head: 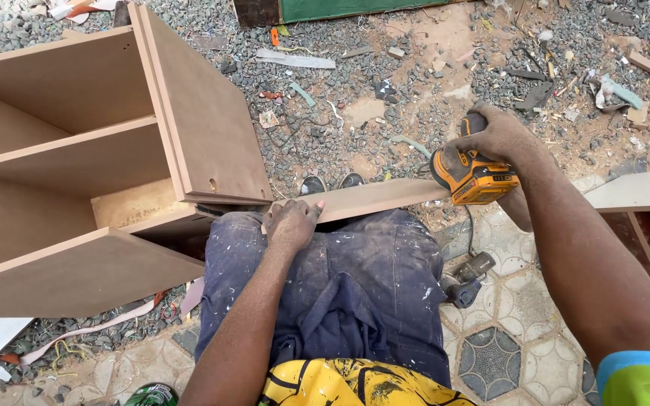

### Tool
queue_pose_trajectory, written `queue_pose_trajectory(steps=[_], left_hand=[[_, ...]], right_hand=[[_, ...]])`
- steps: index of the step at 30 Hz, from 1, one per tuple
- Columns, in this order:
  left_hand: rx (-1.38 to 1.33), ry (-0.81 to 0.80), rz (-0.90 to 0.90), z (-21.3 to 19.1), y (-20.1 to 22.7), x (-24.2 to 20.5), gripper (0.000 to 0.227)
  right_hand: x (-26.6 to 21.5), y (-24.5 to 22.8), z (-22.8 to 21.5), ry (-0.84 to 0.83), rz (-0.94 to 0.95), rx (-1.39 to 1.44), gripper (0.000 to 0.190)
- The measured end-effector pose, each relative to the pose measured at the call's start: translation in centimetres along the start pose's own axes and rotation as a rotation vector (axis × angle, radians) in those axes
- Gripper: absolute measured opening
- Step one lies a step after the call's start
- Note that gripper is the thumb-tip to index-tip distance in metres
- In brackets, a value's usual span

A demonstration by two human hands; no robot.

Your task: Using an electric orbital sander to smooth the edges of wooden cabinet components.

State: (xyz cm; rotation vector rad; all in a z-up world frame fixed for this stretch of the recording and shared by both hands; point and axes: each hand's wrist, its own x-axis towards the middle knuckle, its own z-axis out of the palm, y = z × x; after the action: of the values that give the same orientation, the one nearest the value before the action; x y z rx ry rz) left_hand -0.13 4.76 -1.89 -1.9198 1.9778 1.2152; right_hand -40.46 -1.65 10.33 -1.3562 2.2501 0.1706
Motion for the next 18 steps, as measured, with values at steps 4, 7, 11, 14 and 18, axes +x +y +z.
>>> queue_pose_trajectory(steps=[4, 7, 11, 14, 18], left_hand=[[-0.264, -0.093, -0.098, -0.5, -3.5, 3.6, 0.080], [-0.580, -0.130, -0.124, -0.6, -7.2, 5.8, 0.079], [-1.316, -0.389, -0.249, -1.8, -9.1, 7.0, 0.091], [-1.434, 0.029, -0.272, -3.7, -7.8, 3.9, 0.103], [-1.658, 0.573, -0.172, -4.2, -10.2, 4.6, 0.091]], right_hand=[[1.8, -3.0, 3.1, -0.122, -0.090, -0.046, 0.086], [2.3, -6.8, 5.2, -0.279, -0.138, -0.140, 0.091], [1.5, -14.3, 7.5, -0.534, -0.143, -0.123, 0.083], [0.7, -19.5, 9.2, -0.632, -0.215, -0.149, 0.082], [-0.9, -25.5, 12.2, -0.733, -0.231, 0.193, 0.082]])
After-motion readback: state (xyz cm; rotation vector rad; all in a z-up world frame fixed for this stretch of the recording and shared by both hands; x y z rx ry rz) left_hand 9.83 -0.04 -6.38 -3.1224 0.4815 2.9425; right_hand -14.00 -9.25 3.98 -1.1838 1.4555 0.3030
